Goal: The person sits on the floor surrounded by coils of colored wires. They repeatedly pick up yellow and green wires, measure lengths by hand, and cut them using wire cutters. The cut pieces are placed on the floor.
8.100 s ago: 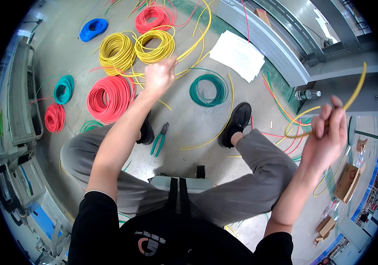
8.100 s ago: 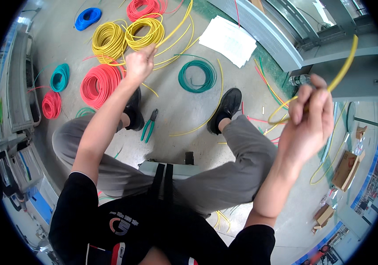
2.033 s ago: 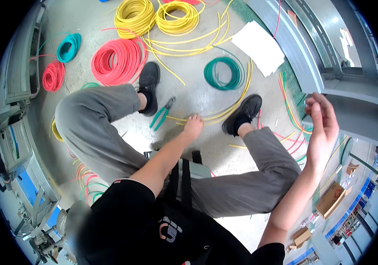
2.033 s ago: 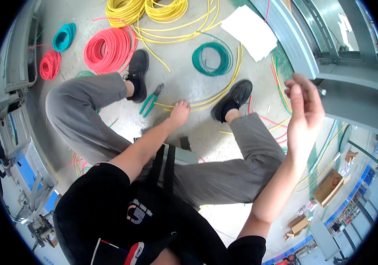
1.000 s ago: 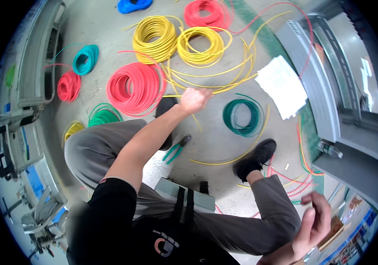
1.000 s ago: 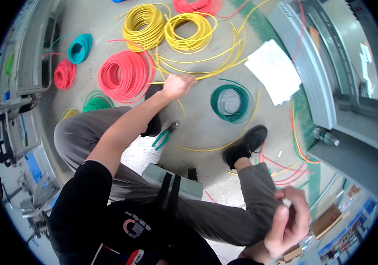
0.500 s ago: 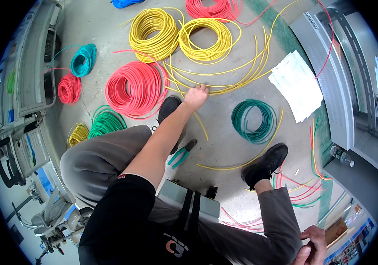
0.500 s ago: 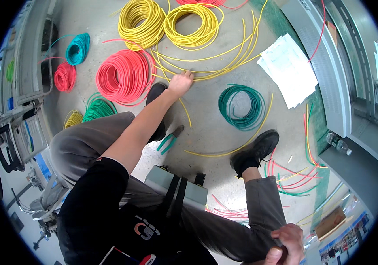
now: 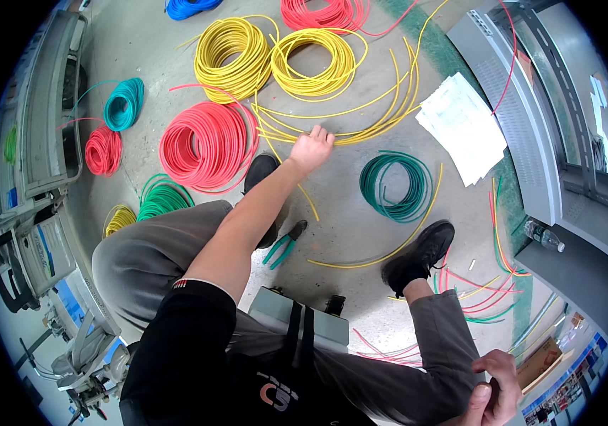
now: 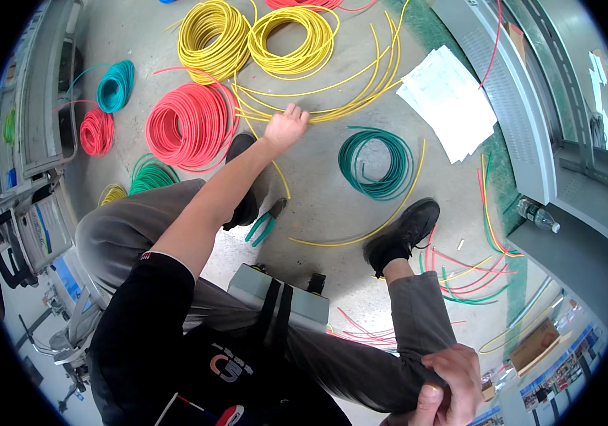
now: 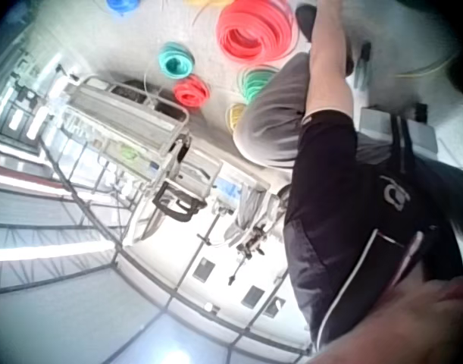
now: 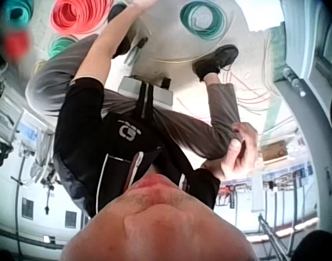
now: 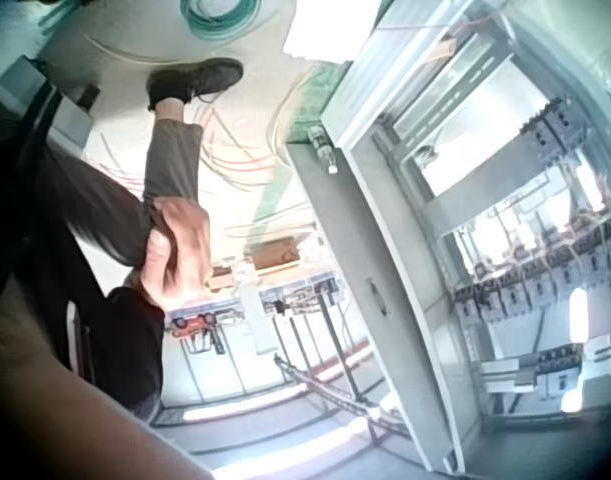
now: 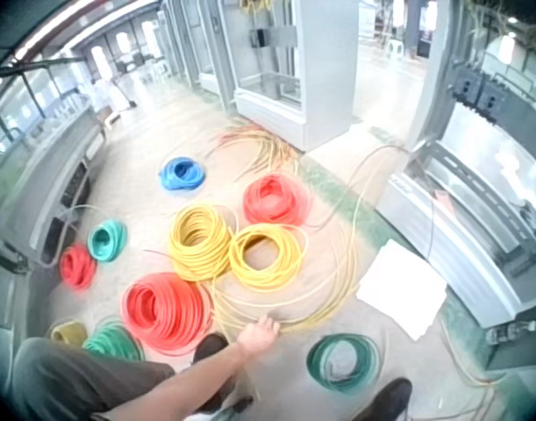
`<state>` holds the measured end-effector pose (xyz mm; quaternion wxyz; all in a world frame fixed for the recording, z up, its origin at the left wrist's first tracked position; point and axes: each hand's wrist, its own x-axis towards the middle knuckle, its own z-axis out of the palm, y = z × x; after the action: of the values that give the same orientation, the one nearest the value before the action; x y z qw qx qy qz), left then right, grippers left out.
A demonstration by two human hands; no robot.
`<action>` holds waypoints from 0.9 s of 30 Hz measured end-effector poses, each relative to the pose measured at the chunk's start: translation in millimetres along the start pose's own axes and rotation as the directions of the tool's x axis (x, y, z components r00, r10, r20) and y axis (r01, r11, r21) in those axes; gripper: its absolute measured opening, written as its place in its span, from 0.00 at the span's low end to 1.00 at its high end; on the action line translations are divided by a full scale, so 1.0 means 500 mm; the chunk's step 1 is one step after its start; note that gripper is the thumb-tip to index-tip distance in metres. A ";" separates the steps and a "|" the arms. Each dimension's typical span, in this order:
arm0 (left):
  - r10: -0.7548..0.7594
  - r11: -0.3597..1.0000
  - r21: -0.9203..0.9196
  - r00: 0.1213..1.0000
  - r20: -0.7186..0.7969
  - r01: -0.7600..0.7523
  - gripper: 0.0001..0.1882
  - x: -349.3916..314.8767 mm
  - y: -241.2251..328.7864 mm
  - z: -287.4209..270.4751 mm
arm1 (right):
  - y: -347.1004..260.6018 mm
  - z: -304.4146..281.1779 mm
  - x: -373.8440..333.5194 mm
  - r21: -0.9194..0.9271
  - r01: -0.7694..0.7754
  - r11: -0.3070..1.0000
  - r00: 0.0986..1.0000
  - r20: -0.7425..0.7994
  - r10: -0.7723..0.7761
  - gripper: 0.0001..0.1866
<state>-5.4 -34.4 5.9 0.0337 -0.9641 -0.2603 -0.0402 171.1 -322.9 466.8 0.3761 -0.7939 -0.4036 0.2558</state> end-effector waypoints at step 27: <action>0.001 1.000 -0.020 1.000 -0.008 -0.001 0.09 -0.021 0.010 -0.122 | 0.036 -0.007 -0.075 -0.132 0.054 0.990 0.996 0.071 -0.045 0.10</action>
<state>-15.4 -49.1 65.5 0.0249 -0.9643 -0.2594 -0.0466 161.2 -362.8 458.3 0.3144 -0.7978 -0.4520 0.2458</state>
